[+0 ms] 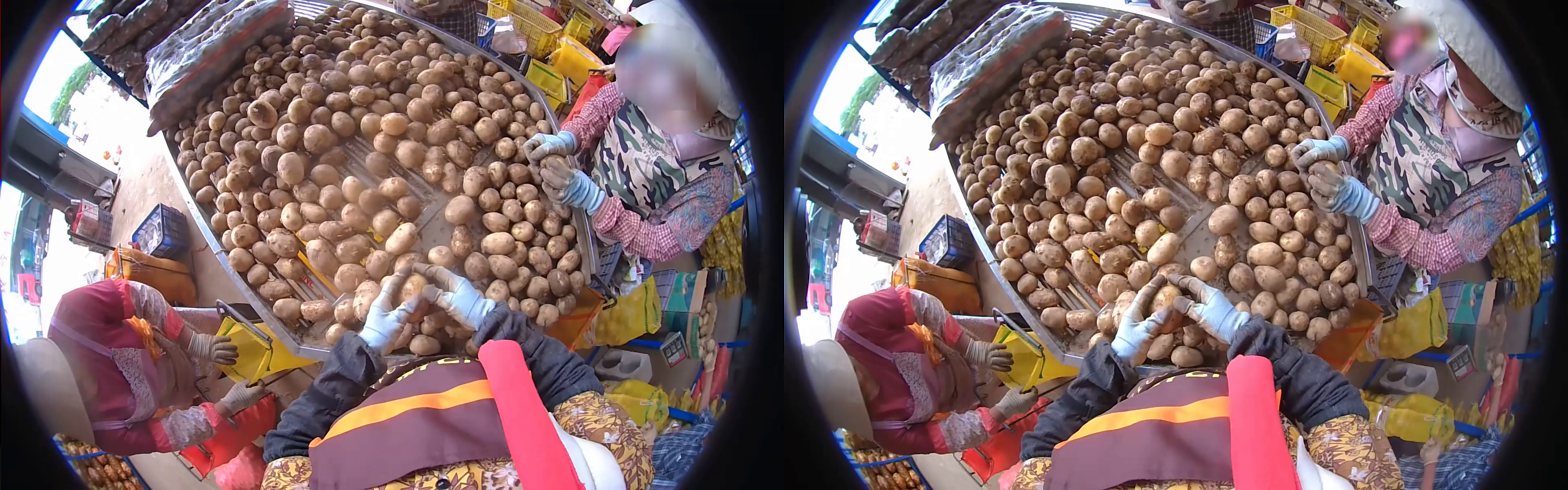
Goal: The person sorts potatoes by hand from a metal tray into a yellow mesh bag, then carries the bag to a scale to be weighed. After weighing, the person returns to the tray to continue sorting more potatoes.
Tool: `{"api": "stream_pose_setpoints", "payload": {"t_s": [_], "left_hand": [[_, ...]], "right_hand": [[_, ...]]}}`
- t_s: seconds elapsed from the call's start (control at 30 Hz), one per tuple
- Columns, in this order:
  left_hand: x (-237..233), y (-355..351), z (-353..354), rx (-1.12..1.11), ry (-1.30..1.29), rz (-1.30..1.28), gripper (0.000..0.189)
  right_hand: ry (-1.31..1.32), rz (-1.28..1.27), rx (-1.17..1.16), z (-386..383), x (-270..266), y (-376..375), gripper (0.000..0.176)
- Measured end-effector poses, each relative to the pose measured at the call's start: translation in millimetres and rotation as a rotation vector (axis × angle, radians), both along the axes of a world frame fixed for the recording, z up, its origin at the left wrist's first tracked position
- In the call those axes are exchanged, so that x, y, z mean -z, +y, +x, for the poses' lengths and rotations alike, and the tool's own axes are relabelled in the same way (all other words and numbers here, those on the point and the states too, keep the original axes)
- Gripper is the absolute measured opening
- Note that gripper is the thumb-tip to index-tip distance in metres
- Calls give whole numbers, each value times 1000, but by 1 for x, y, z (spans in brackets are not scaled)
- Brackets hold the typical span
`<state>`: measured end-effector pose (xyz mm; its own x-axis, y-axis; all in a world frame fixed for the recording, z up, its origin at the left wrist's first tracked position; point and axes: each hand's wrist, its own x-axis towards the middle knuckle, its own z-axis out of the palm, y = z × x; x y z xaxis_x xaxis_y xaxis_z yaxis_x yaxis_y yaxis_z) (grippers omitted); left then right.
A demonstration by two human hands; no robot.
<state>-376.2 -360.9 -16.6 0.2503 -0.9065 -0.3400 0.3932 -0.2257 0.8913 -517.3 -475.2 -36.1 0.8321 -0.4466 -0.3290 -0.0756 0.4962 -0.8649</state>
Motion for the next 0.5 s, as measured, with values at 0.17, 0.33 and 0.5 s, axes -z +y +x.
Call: {"api": "stream_pose_setpoints", "payload": {"t_s": [0.17, 0.33, 0.5], "left_hand": [[10, 7, 14, 42, -90, 2, 57], [-8, 6, 9, 23, 60, 101, 50], [22, 10, 9, 89, -513, 107, 43]], "right_hand": [[24, 198, 7, -9, -17, -7, 50], [-34, 303, 45, -12, -7, -5, 50], [60, 190, -15, -12, -12, -3, 50]]}}
